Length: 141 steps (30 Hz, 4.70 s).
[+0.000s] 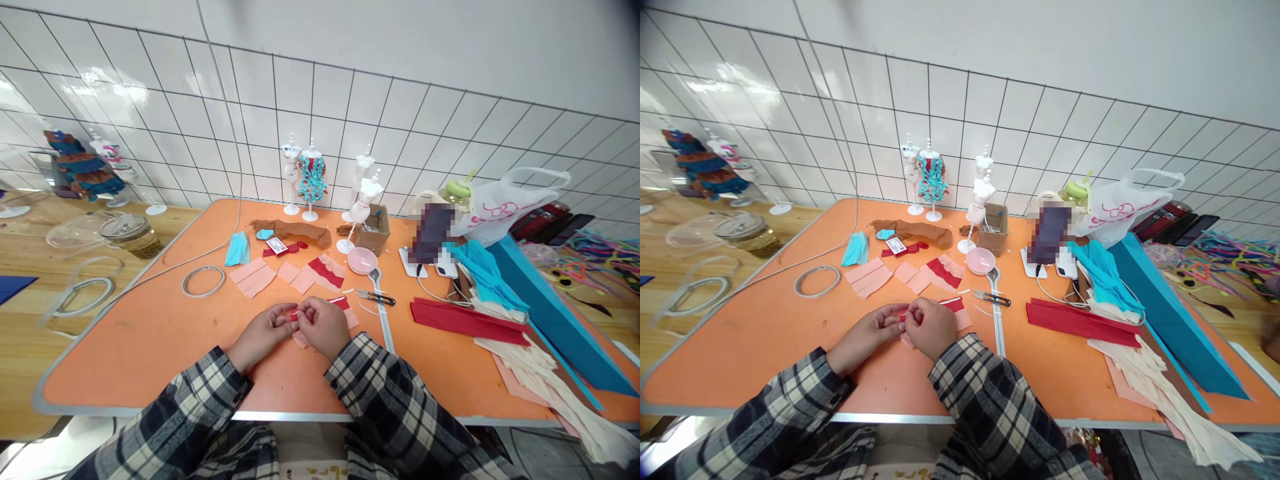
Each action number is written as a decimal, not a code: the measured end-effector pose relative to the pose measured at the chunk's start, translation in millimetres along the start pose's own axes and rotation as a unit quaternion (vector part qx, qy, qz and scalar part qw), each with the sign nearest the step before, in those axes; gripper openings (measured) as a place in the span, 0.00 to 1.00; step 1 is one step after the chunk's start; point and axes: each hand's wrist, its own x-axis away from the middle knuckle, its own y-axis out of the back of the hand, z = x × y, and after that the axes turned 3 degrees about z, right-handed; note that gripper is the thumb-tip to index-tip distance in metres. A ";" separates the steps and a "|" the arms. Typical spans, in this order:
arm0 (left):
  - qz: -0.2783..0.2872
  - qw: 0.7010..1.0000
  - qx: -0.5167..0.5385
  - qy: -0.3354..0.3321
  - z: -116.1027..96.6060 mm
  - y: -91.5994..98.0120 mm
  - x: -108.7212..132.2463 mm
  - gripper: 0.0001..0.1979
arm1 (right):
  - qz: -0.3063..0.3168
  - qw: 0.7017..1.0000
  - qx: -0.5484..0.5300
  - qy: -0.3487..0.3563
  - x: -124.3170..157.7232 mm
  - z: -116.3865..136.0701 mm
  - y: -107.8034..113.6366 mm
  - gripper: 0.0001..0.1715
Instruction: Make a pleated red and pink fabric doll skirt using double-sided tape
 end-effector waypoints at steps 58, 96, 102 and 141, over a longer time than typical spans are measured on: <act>-0.182 0.940 -0.275 0.090 -16.8 92.7 53.3 0.25 | 0.028 0.987 0.064 -0.143 3.7 -44.4 50.3 0.03; -0.186 0.839 -0.510 -0.026 -6.0 122.9 34.5 0.19 | -0.331 0.859 -0.390 0.027 -133.4 -11.4 222.3 0.08; -0.161 0.862 -0.481 -0.008 -10.6 128.1 34.4 0.18 | -0.372 0.904 -0.184 -0.097 -188.5 -50.8 204.6 0.05; -0.206 0.837 -0.504 -0.054 -13.4 108.7 39.0 0.21 | 0.261 0.907 0.209 0.254 63.2 -13.1 26.7 0.25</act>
